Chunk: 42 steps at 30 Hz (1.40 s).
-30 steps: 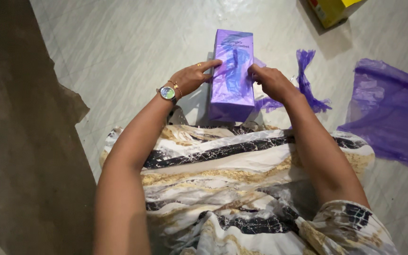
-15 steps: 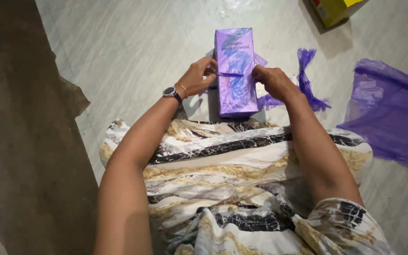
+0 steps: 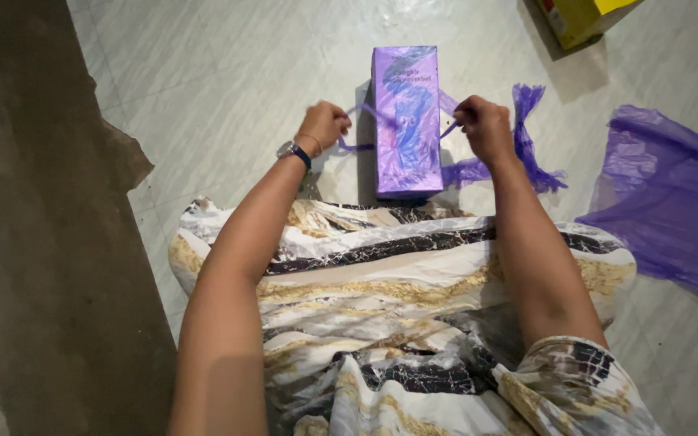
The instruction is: The person wraps a purple gift box with a purple ribbon, ties a knot, and attaches a decorative tassel. They adjust the ribbon and tassel to complete the presentation.
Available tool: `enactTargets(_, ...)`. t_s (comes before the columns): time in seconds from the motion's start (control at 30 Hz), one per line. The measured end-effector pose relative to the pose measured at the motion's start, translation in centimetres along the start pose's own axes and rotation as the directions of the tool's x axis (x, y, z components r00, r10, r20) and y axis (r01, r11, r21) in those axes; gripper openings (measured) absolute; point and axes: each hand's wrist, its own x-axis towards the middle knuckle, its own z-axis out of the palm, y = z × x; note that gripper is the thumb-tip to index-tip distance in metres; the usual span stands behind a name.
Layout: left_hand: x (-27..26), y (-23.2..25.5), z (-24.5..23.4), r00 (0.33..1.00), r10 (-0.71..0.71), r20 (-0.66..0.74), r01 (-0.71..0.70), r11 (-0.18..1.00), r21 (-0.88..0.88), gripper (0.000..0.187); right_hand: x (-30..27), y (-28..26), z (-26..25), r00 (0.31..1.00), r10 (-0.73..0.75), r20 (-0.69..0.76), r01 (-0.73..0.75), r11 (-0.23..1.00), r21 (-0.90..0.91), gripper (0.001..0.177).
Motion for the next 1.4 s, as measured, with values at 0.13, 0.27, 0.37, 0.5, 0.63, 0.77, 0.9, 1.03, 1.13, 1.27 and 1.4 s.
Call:
enactTargets(0.13,0.3,0.7,-1.7,0.978,-0.124,-0.166,0.074,0.957,-0.280,0.018,0.7,1.6,0.1,0.990,0.130,-0.053,-0.129,0.992,0.009,0.007)
enactTargets(0.27,0.0,0.8,-2.3,0.938,-0.236,-0.253,0.119,0.907,-0.404,0.023,0.7,3.3,0.3,0.967,0.252,-0.032,-0.250,0.967,0.045,0.009)
enactTargets(0.37,0.2,-0.2,-2.3,0.907,-0.359,-0.220,0.207,0.834,-0.511,0.020,0.8,4.3,0.6,0.936,0.345,0.068,-0.351,0.931,0.099,0.009)
enactTargets(0.5,1.1,-1.7,-1.5,0.912,-0.366,-0.183,0.182,0.762,-0.622,0.023,0.9,5.5,0.9,0.895,0.421,0.146,-0.441,0.884,0.156,0.010)
enactTargets(0.63,1.4,-2.6,-0.2,0.923,-0.382,-0.038,0.264,0.703,-0.661,0.024,1.4,6.2,1.2,0.874,0.486,-0.026,-0.454,0.833,0.317,0.011)
enactTargets(0.77,1.6,-3.4,0.4,0.884,-0.468,-0.019,0.356,0.699,-0.620,0.024,1.6,6.5,1.2,0.835,0.549,-0.031,-0.487,0.765,0.422,0.009)
enactTargets(0.9,2.2,-4.9,-0.6,0.890,-0.447,-0.085,0.275,0.678,-0.682,0.021,1.7,6.8,1.4,0.877,0.478,-0.051,-0.407,0.794,0.451,0.009)
enactTargets(1.03,1.9,-5.4,-0.9,0.901,-0.433,0.020,0.312,0.616,-0.723,0.018,2.0,8.1,1.9,0.859,0.504,-0.087,-0.386,0.751,0.536,0.008)
enactTargets(1.13,1.5,-4.7,0.6,0.913,-0.404,0.062,0.325,0.626,-0.709,0.019,2.1,9.3,2.5,0.824,0.565,-0.047,-0.423,0.668,0.613,0.009)
enactTargets(1.27,2.4,-3.4,2.0,0.942,-0.310,-0.131,0.085,0.595,-0.799,0.022,2.4,10.4,2.9,0.810,0.586,0.009,-0.427,0.580,0.694,0.011)
enactTargets(1.4,3.0,-3.3,2.1,0.943,-0.286,-0.169,0.041,0.604,-0.796,0.025,2.8,10.6,2.6,0.788,0.616,0.023,-0.423,0.514,0.746,0.012)
